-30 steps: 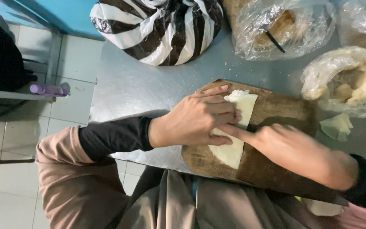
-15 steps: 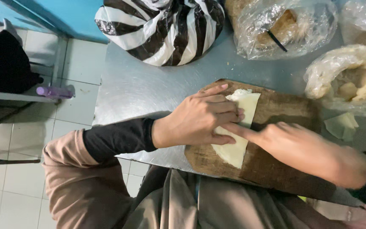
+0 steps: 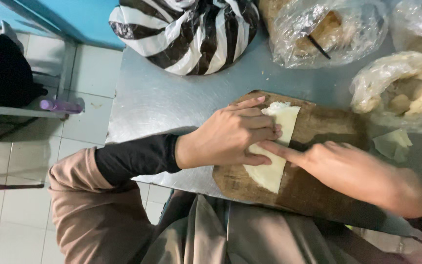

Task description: The person shapes a round of dough by hand on a wooden board, pressing and folding pieces of dough together into a flat disc. They then use a knife to cut the flattened dough into smaller pieces, cutting it in half and into strips on the board.

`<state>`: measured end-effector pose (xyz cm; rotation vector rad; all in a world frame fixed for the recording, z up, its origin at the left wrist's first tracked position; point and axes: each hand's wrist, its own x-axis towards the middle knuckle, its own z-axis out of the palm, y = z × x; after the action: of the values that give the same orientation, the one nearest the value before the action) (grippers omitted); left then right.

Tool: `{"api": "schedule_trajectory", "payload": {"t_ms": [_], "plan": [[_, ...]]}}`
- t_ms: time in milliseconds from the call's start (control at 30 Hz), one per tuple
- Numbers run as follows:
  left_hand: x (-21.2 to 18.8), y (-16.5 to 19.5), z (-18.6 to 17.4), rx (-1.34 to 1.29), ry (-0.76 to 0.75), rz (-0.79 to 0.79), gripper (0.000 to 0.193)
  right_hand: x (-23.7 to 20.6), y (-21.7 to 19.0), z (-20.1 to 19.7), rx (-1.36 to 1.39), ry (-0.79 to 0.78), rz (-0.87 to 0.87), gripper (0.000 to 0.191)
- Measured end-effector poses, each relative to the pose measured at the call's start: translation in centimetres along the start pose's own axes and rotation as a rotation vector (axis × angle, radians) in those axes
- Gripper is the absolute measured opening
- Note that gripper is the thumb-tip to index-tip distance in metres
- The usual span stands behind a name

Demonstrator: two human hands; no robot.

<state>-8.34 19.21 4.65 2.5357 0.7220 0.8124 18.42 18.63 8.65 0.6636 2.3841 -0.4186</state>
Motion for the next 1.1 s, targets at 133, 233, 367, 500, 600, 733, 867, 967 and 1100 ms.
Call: {"api": "schedule_trajectory", "payload": {"t_ms": [133, 233, 367, 500, 600, 733, 867, 967, 1100], "plan": [[0.0, 0.0, 0.2, 0.016, -0.025, 0.006, 0.048, 0.8, -0.5, -0.9, -0.065, 0.197, -0.079, 0.098], [-0.1, 0.0, 0.3, 0.006, -0.023, -0.003, 0.050, -0.3, -1.2, -1.1, -0.066, 0.038, 0.067, 0.101], [-0.3, 0.0, 0.3, -0.022, -0.027, -0.012, 0.049, -0.3, -1.1, -0.5, -0.079, -0.205, 0.191, 0.106], [-0.2, -0.1, 0.6, 0.001, 0.004, 0.010, 0.052, 1.1, -0.5, 0.2, -0.049, 0.174, -0.032, 0.102], [-0.3, 0.0, 0.8, 0.017, -0.011, -0.003, 0.050, 0.7, -0.6, 0.3, -0.064, -0.039, 0.079, 0.105], [-0.4, -0.2, 0.7, 0.016, -0.019, 0.008, 0.051, -0.2, -0.8, 0.1, -0.150, -0.226, 0.164, 0.107], [-0.4, -0.2, 0.4, 0.017, -0.014, -0.003, 0.051, 1.0, -0.4, 0.3, -0.064, 0.252, -0.078, 0.105], [-0.3, 0.2, 0.4, -0.015, -0.009, -0.024, 0.050, 1.0, -0.6, 0.4, -0.127, 0.235, -0.047, 0.106], [0.0, 0.0, 0.0, 0.011, -0.008, 0.031, 0.050, -0.7, -1.4, -0.2, -0.094, -0.070, 0.158, 0.107]]}}
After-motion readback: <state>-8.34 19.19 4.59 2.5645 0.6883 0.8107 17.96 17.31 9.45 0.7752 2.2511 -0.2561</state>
